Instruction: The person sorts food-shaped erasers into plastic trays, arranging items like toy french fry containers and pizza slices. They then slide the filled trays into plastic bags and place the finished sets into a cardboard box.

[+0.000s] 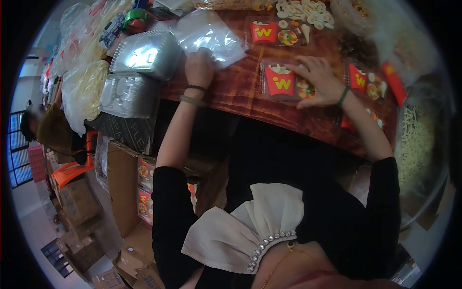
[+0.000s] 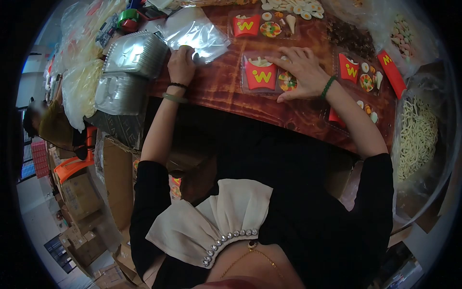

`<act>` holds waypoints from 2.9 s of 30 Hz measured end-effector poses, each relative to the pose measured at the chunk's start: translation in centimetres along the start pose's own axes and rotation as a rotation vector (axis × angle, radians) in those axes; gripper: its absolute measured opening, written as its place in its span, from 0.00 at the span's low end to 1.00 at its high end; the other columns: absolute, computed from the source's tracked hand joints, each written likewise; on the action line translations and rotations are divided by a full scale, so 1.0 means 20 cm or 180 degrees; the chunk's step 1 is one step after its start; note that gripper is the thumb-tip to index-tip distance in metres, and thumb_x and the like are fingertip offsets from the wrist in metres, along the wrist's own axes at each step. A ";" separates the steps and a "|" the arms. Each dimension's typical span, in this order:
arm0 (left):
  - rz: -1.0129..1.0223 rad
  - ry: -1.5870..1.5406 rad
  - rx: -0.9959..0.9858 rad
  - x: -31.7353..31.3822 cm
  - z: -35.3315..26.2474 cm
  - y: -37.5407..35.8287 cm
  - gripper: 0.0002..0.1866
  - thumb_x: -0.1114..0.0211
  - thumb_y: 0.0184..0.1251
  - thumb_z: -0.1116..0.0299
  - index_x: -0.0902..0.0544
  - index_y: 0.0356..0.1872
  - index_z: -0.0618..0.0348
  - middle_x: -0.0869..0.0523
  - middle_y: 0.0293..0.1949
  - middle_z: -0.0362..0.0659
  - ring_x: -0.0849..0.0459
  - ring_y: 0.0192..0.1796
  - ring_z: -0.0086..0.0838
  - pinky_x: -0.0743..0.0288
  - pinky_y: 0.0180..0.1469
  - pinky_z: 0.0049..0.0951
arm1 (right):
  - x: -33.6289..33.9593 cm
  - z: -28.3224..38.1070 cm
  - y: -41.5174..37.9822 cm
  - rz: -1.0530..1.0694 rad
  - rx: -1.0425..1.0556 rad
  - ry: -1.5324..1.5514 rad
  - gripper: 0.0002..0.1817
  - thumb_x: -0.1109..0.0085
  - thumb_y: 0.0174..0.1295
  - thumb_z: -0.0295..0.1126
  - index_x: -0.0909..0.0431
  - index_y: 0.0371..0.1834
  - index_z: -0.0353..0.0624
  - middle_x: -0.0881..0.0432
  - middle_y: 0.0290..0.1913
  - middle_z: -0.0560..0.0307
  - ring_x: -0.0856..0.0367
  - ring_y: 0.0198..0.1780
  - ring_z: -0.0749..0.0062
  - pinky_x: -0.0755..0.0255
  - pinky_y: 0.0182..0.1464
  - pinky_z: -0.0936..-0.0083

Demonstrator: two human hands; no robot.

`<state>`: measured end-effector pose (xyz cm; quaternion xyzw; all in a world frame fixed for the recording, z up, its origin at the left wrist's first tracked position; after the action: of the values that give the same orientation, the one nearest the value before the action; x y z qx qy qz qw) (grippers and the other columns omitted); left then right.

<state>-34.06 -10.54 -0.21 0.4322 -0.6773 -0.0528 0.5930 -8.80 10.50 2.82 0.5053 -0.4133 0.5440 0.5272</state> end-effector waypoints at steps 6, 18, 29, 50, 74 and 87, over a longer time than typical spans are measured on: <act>0.0484 -0.0282 0.0611 -0.02 -0.12 -0.01 0.23 0.31 0.51 0.54 0.25 0.43 0.54 0.17 0.24 0.44 0.17 0.29 0.42 0.26 0.32 0.40 | -0.04 0.00 0.03 -0.0153 0.0034 0.0367 0.51 0.35 0.39 0.65 0.42 0.69 0.58 0.42 0.66 0.45 0.45 0.67 0.49 0.47 0.64 0.50; 0.0935 -0.0218 0.0532 -0.02 -0.16 -0.02 0.11 0.36 0.55 0.62 0.20 0.34 0.58 0.16 0.28 0.51 0.17 0.35 0.45 0.26 0.38 0.43 | -0.01 0.12 0.08 -0.0220 0.0093 0.0286 0.50 0.30 0.35 0.54 0.38 0.66 0.54 0.40 0.64 0.43 0.43 0.66 0.48 0.49 0.65 0.53; 0.1510 -0.0652 0.0703 0.01 -0.24 -0.05 0.09 0.35 0.54 0.63 0.19 0.29 0.58 0.16 0.30 0.50 0.18 0.35 0.46 0.26 0.38 0.41 | 0.08 0.25 0.22 -0.0360 0.0451 0.0504 0.47 0.31 0.33 0.47 0.36 0.65 0.57 0.37 0.62 0.45 0.39 0.64 0.50 0.46 0.63 0.56; 0.0649 -0.1130 0.0899 0.01 -0.21 -0.12 0.11 0.35 0.51 0.69 0.16 0.37 0.59 0.15 0.35 0.51 0.16 0.38 0.43 0.23 0.40 0.35 | 0.00 0.25 0.34 -0.0158 0.0354 0.0169 0.44 0.33 0.32 0.50 0.32 0.62 0.54 0.36 0.59 0.45 0.37 0.59 0.52 0.46 0.60 0.58; 0.0291 -0.0419 0.0127 0.22 -0.35 -0.24 0.06 0.37 0.59 0.68 0.22 0.27 0.57 0.19 0.23 0.46 0.19 0.26 0.40 0.27 0.27 0.35 | -0.08 0.34 0.39 -0.0378 -0.0719 0.0074 0.43 0.37 0.40 0.55 0.37 0.62 0.52 0.38 0.61 0.48 0.35 0.58 0.47 0.36 0.50 0.47; -0.0277 -0.0652 -0.0696 0.20 -0.47 -0.14 0.05 0.34 0.53 0.71 0.21 0.25 0.59 0.20 0.27 0.46 0.21 0.31 0.40 0.28 0.32 0.36 | -0.09 0.39 0.50 -0.0365 -0.1323 0.0248 0.43 0.39 0.45 0.52 0.40 0.64 0.43 0.35 0.59 0.48 0.35 0.58 0.47 0.34 0.50 0.46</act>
<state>-24.36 -10.84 3.95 0.3864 -0.7051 -0.1956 0.5615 -17.93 1.59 2.94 0.3870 -0.4665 0.4353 0.6657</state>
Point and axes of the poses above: each hand's wrist, its own y-axis towards the middle knuckle, its own x-axis out of the back of the hand, z = x × y, the point moved 4 cm from there along y, towards the middle knuckle
